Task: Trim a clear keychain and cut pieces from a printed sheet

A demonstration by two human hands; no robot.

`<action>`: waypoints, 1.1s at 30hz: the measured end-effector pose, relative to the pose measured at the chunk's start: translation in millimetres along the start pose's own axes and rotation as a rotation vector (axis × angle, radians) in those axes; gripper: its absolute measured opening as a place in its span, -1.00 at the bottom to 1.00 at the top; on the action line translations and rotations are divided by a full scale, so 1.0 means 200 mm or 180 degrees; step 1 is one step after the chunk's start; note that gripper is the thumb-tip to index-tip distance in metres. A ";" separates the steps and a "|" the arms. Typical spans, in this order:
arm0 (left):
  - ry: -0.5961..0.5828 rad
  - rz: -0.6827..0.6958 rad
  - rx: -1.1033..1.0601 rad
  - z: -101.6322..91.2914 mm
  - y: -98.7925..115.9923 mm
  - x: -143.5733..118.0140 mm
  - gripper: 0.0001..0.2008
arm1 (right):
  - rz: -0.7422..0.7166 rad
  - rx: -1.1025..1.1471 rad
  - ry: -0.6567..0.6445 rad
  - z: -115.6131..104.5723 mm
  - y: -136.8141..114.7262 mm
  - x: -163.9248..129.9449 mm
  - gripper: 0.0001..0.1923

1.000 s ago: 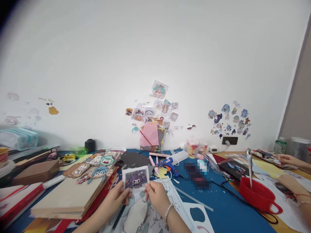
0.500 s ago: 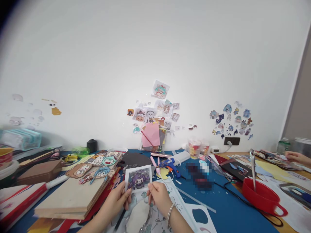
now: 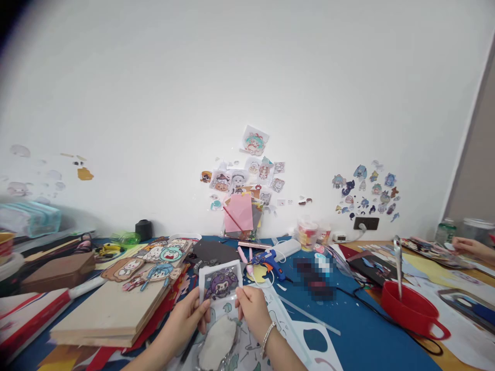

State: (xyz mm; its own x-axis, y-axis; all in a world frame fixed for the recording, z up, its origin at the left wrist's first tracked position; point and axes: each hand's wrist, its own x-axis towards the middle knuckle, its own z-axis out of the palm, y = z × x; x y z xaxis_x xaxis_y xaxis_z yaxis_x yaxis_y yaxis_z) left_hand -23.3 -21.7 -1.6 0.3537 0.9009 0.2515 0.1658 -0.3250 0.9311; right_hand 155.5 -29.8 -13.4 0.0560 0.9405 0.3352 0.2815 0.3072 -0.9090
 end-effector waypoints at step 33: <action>-0.0815 -0.0990 -0.1646 0.00 -0.03 0.02 -0.37 | -0.0792 0.0464 -0.0662 -0.02 -0.18 -0.10 -0.54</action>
State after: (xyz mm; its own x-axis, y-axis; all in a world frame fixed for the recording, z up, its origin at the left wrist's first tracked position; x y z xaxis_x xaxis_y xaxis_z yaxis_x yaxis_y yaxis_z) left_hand -23.3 -15.1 -6.5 0.5792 0.8129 -0.0614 -0.1458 0.1774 0.9733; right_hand 147.3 -59.5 13.9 -0.1977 0.8391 0.5068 0.1215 0.5340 -0.8367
